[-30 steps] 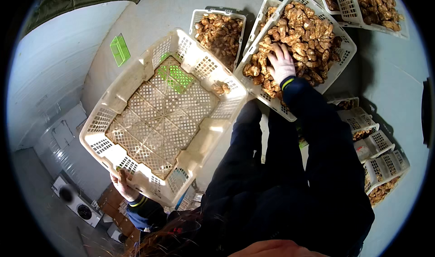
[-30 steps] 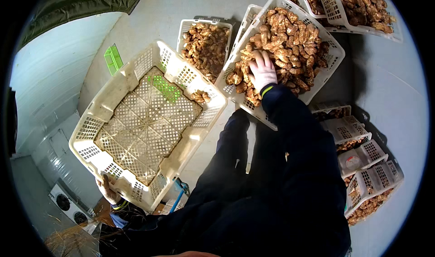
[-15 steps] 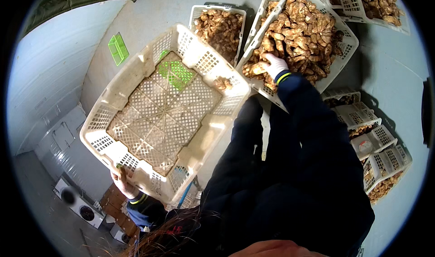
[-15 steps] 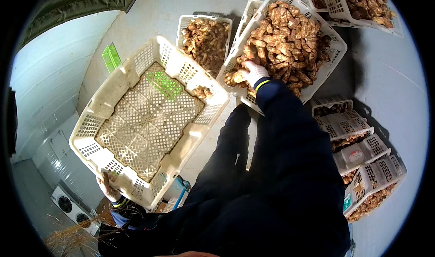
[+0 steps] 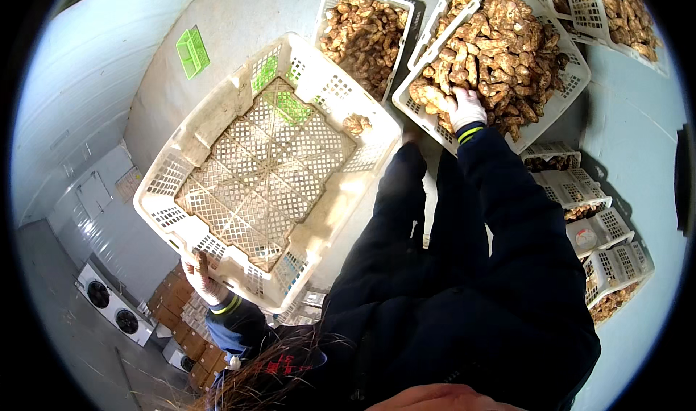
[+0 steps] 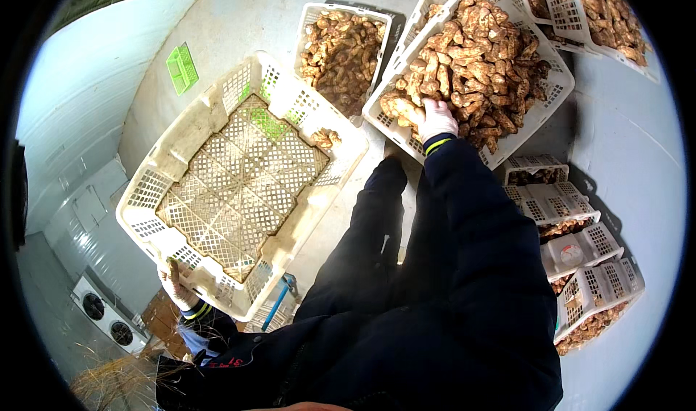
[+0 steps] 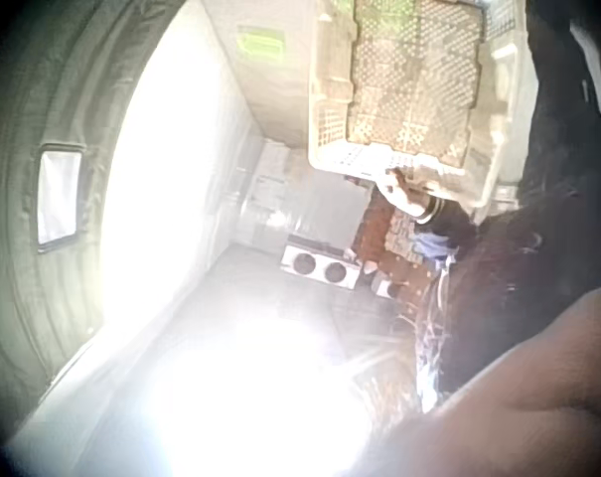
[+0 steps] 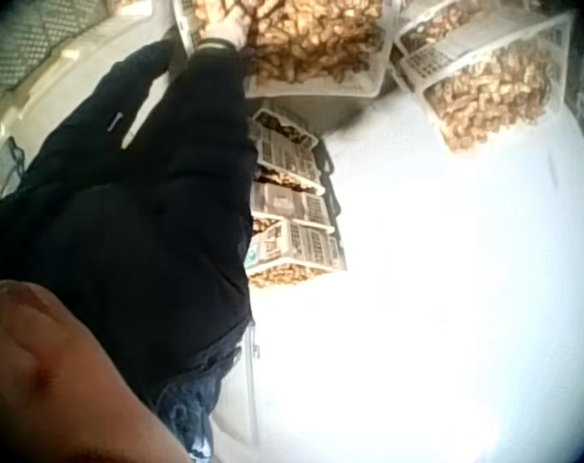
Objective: The person moves mushrooms between crates and sorts them into smaller green containers by hand.
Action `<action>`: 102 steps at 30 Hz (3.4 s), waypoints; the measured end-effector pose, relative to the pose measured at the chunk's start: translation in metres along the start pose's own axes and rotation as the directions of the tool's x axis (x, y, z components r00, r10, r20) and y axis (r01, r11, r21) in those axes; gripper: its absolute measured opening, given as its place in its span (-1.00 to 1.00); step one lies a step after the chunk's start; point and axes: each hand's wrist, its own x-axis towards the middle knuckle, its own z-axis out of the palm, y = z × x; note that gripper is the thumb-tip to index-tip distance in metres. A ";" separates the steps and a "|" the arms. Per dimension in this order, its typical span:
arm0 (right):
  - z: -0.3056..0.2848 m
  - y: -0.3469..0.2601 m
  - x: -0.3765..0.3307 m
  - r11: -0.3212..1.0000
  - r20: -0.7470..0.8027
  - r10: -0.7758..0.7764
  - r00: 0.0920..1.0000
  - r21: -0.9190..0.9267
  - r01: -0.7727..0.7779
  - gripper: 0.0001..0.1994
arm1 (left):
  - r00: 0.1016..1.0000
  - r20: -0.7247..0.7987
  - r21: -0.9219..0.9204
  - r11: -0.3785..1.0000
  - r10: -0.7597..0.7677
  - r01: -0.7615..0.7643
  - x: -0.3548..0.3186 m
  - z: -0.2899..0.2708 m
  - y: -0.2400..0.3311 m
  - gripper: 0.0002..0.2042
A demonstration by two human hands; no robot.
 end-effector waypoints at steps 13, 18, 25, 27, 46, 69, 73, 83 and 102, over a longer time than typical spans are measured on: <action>-0.036 -0.017 0.006 0.963 0.123 -0.117 0.985 0.255 0.082 -0.52 | 0.998 0.031 0.025 0.998 0.048 -0.049 0.004 0.037 0.022 -0.69; -0.089 -0.011 -0.031 -0.425 0.299 -0.584 0.755 0.680 -0.598 -0.45 | 0.999 0.010 -0.064 0.997 -0.031 0.032 0.000 0.054 0.033 -0.74; -0.084 -0.012 -0.020 -0.467 0.344 -0.411 0.844 0.716 -0.519 -0.42 | 0.999 0.041 -0.052 0.999 -0.013 0.015 -0.002 0.068 0.040 -0.69; -0.091 -0.011 -0.021 -0.447 0.363 -0.411 0.836 0.719 -0.532 -0.41 | 1.000 0.014 -0.038 0.999 -0.004 0.005 -0.005 0.071 0.040 -0.66; -0.063 0.008 -0.009 0.970 -0.166 0.012 0.986 0.240 0.028 -0.48 | 0.983 0.176 -0.053 0.998 0.045 -0.036 -0.002 0.036 0.029 -0.64; -0.076 -0.060 0.061 0.904 -0.052 0.428 0.902 0.021 -0.428 -0.47 | 0.989 0.129 -0.089 0.994 0.069 -0.058 -0.018 0.052 0.037 -0.70; -0.078 -0.061 0.038 0.973 -0.133 0.099 0.986 0.222 -0.068 -0.59 | 0.985 0.154 -0.078 0.995 0.079 -0.068 -0.023 0.060 0.045 -0.68; -0.065 -0.029 0.028 -0.088 -0.052 -0.031 0.998 0.995 0.050 -0.58 | 0.997 0.064 -0.071 0.996 0.050 -0.045 -0.020 0.083 0.049 -0.88; -0.140 -0.053 -0.019 -0.363 0.019 -0.314 0.949 0.921 -0.139 -0.48 | 0.999 0.026 -0.041 0.998 0.045 -0.044 -0.018 0.077 0.042 -0.86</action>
